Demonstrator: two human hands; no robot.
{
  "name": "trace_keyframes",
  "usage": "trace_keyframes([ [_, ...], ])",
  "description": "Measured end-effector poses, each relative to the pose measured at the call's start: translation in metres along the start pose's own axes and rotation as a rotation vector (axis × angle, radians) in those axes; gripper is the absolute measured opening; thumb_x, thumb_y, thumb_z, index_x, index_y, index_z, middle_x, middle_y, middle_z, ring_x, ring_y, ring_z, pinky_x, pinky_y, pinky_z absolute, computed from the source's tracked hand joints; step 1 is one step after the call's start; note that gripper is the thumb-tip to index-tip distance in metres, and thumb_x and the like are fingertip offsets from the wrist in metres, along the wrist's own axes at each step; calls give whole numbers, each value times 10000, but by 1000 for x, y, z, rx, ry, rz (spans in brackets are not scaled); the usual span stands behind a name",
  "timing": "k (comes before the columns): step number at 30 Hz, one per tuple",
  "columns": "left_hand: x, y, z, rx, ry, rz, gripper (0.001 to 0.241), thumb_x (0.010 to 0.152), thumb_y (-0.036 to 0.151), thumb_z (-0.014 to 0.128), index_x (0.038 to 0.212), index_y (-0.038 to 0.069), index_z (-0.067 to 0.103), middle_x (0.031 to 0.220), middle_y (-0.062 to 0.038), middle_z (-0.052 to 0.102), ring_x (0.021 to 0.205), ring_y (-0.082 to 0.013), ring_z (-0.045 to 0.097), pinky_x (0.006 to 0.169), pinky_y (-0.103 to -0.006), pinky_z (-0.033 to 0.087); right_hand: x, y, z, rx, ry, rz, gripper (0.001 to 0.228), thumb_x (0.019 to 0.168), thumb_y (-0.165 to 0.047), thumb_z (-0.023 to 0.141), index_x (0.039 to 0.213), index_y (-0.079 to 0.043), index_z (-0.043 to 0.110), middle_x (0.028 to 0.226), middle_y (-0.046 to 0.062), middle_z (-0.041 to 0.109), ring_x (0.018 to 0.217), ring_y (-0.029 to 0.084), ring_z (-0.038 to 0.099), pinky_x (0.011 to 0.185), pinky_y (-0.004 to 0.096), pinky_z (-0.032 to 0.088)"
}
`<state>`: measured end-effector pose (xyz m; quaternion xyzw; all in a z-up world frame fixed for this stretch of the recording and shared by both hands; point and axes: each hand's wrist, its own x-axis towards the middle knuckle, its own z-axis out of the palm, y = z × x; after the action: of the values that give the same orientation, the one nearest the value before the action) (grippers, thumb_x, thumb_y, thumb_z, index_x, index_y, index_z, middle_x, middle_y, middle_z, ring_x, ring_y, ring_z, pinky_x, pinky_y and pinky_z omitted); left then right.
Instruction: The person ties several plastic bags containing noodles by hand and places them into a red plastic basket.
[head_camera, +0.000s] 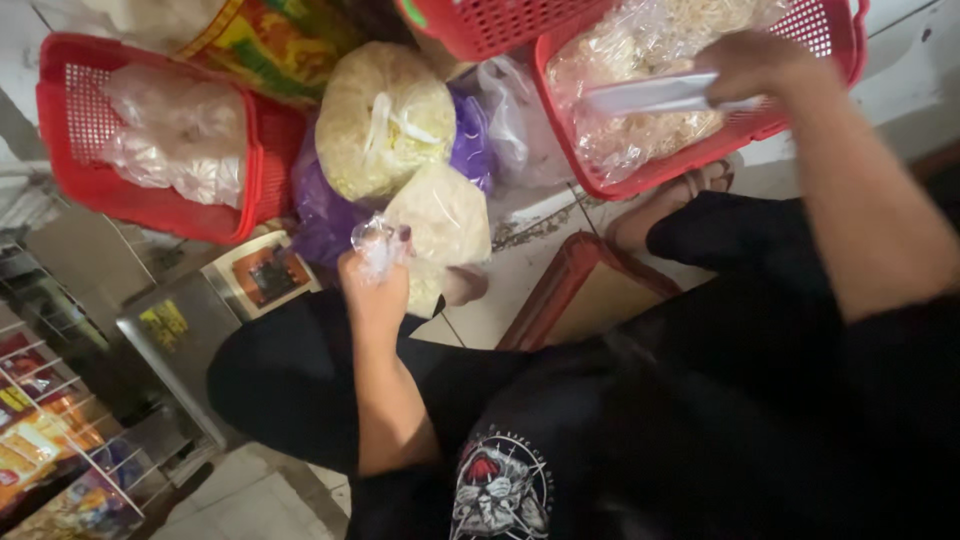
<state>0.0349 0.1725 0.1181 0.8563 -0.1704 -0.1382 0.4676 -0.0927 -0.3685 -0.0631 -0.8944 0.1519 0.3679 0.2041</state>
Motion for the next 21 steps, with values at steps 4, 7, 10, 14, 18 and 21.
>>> trace_keyframes([
  [4, 2, -13, -4, -33, 90, 124, 48, 904, 9, 678, 923, -35, 682, 815, -126, 724, 748, -210, 723, 692, -341, 535, -94, -68, -44, 253, -169, -98, 369, 762, -168, 745, 1130, -144, 746, 918, 55, 777, 812, 211, 749, 766, 416, 571],
  [7, -3, -22, -6, 42, 137, 107, 120, 968, 68, 715, 897, -22, 678, 793, -149, 708, 705, -267, 707, 675, -369, 513, -109, -140, -25, 325, -298, -35, 360, 874, -171, 652, 1225, -229, 713, 863, 131, 764, 767, 308, 729, 702, 471, 606],
  [10, -7, -38, -8, 71, 174, 123, 124, 986, 92, 724, 906, 1, 696, 797, -157, 712, 703, -313, 712, 672, -387, 506, -86, -188, 22, -72, -66, -199, 326, 814, -99, 641, 1106, -200, 746, 939, 137, 767, 874, 328, 748, 782, 460, 581],
  [14, -18, -76, -4, 148, 302, 255, 102, 922, 71, 726, 994, -1, 727, 874, -169, 735, 790, -341, 715, 729, -410, 523, -14, -235, 101, -430, 92, -393, 281, 831, -134, 650, 1097, -153, 738, 1068, 132, 730, 1013, 329, 720, 776, 475, 588],
  [18, -25, -96, 4, 77, 330, 163, 129, 907, 95, 757, 990, -1, 738, 862, -154, 736, 777, -294, 716, 716, -374, 537, 31, -261, 139, -488, 100, -364, 299, 870, -186, 650, 1150, -152, 747, 1213, 104, 725, 1131, 309, 703, 879, 473, 581],
  [21, -35, -91, -2, -103, 226, 4, 124, 934, 103, 741, 999, -2, 732, 848, -132, 740, 758, -258, 719, 703, -342, 548, 39, -249, 140, -295, 439, -474, 372, 785, -135, 639, 1145, -154, 727, 1173, 118, 711, 1060, 322, 699, 858, 483, 574],
])
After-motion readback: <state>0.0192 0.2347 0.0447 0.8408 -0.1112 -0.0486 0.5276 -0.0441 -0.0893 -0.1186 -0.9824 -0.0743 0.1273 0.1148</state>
